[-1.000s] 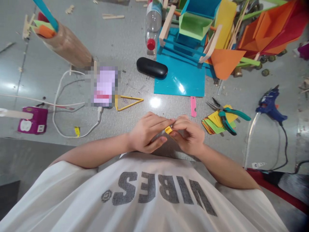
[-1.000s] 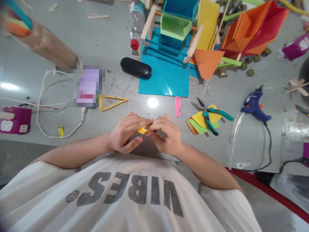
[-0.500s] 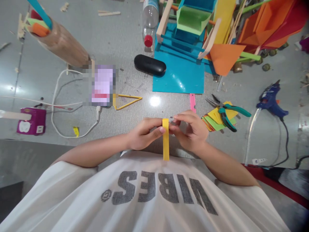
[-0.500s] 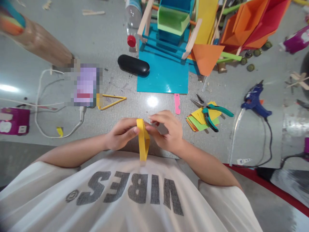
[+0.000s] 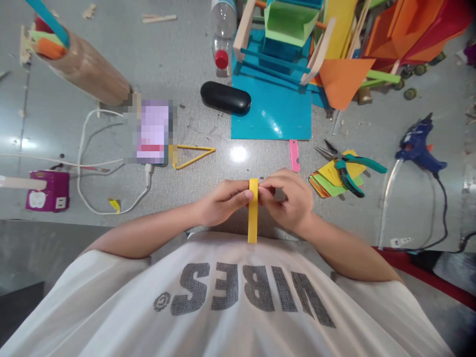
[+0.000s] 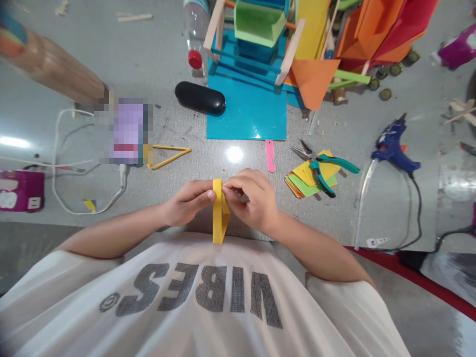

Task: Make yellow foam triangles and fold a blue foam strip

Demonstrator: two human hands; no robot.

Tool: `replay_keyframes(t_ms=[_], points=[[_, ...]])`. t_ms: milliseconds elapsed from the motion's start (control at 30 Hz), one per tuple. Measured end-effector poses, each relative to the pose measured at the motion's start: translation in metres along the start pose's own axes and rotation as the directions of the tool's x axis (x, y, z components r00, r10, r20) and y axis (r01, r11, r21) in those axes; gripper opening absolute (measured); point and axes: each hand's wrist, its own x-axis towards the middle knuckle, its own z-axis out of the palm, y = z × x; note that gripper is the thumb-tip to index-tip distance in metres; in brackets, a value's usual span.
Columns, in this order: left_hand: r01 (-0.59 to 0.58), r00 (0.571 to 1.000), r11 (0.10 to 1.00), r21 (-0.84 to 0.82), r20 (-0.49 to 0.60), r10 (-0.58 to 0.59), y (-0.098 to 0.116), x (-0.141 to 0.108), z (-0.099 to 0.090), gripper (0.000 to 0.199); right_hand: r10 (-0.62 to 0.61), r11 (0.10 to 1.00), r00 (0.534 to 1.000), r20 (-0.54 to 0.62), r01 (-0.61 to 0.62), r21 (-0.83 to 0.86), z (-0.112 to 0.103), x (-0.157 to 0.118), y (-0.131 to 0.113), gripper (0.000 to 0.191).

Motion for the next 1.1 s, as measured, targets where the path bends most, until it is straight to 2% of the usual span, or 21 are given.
replay_keyframes(t_ms=[200,400,600,700,833,900,1000,1100], points=[[0.085,0.996,0.983,-0.163,-0.001,-0.087,-0.001,0.003,0.000,0.060,0.111,0.992,0.993,0.046,-0.114,0.061,0.002,-0.002,0.002,0.010],[0.146,0.989,0.960,-0.238,0.000,-0.151,0.002,0.005,-0.002,0.061,0.087,0.994,0.995,0.042,-0.089,0.066,0.002,-0.004,0.005,0.009],[0.090,0.995,0.967,-0.238,-0.022,-0.098,-0.001,0.006,-0.003,0.058,-0.008,0.998,0.999,0.034,0.007,0.059,-0.001,-0.004,0.007,0.024],[0.089,0.995,0.973,-0.214,-0.034,-0.099,-0.002,0.007,-0.004,0.057,-0.100,0.995,0.995,0.030,0.100,-0.010,-0.002,-0.005,0.012,0.030],[0.106,0.991,0.977,-0.185,-0.066,-0.120,-0.004,0.006,-0.004,0.059,-0.199,0.961,0.975,0.102,0.214,-0.176,-0.005,-0.011,0.024,0.023],[0.118,0.988,0.968,-0.223,-0.074,-0.138,-0.005,0.005,-0.004,0.058,-0.206,0.954,0.968,0.142,0.231,-0.189,-0.007,-0.012,0.026,0.018],[0.150,0.985,0.934,-0.325,-0.031,-0.169,-0.006,0.004,-0.005,0.056,-0.165,0.982,0.981,0.100,0.173,-0.078,-0.010,-0.009,0.022,0.015],[0.206,0.977,0.894,-0.398,0.027,-0.212,-0.007,0.002,-0.006,0.058,0.067,0.993,0.997,0.025,-0.069,0.094,-0.010,-0.002,0.015,0.014]])
